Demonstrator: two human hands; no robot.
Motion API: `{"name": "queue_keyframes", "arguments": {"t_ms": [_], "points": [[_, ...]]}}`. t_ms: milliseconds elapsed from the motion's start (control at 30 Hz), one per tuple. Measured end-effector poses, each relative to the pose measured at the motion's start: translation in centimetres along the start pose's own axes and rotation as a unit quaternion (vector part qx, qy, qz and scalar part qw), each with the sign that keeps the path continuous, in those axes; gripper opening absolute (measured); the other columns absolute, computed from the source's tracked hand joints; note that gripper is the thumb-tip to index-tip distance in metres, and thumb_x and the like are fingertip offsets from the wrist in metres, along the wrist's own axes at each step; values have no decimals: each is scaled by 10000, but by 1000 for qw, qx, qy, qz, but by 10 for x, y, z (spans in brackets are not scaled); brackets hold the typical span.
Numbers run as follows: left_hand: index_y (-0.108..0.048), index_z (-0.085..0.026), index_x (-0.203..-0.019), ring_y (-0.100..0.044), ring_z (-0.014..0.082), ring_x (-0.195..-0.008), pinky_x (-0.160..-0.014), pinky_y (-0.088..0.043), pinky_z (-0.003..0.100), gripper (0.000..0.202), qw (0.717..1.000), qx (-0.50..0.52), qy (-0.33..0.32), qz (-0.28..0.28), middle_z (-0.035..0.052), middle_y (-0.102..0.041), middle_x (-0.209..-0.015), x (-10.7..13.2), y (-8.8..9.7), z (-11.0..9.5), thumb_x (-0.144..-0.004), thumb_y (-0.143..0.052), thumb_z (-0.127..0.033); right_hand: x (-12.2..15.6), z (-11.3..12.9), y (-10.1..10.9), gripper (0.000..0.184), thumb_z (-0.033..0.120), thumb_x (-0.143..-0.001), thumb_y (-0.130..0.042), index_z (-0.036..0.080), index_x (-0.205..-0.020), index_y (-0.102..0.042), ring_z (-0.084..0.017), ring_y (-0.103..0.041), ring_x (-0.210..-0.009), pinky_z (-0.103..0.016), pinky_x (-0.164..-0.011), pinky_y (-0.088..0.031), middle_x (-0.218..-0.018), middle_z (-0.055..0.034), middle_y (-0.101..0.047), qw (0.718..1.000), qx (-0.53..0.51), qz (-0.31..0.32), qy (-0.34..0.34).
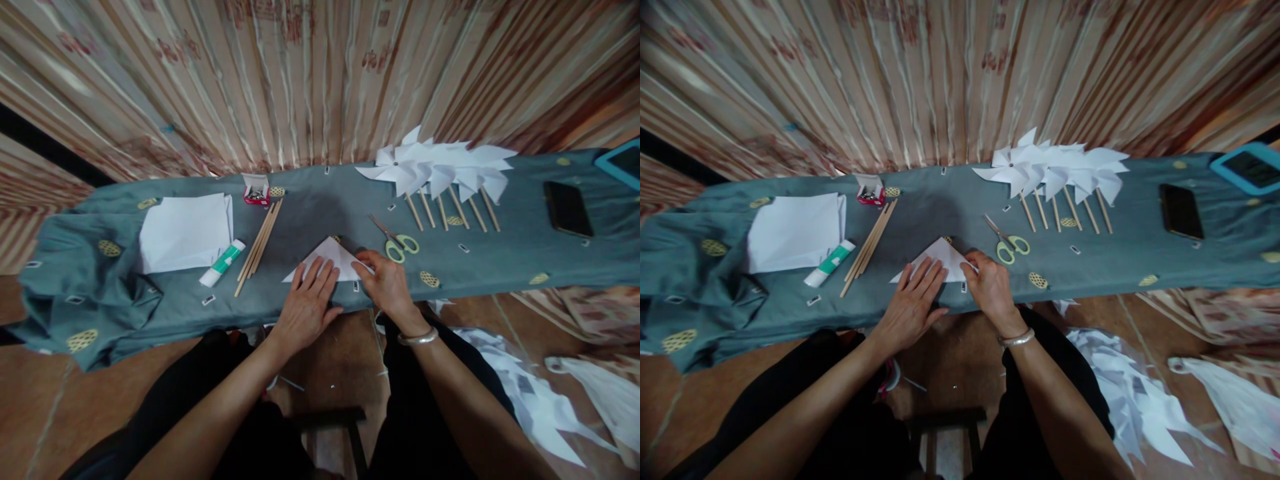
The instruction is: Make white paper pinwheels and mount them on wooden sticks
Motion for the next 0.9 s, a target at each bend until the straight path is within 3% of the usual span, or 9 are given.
{"name": "queue_keyframes", "arguments": {"t_ms": [900], "points": [[-353, -94, -1473, -279, 347, -1470, -1179, -238, 581, 681, 1000, -8, 1, 2, 193, -407, -1532, -2, -4, 1, -943, -477, -504, -1, 7, -1, 182, 264, -897, -578, 185, -1010, -696, -261, -735, -844, -329, -752, -527, -927, -93, -777, 999, 35, -4, 26]]}}
Point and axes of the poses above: each hand's wrist, its own x-axis away from the middle knuckle, its own y-axis out of the back of the hand, z = x × y, the point moved 9 cm from there along -x, towards the middle knuckle
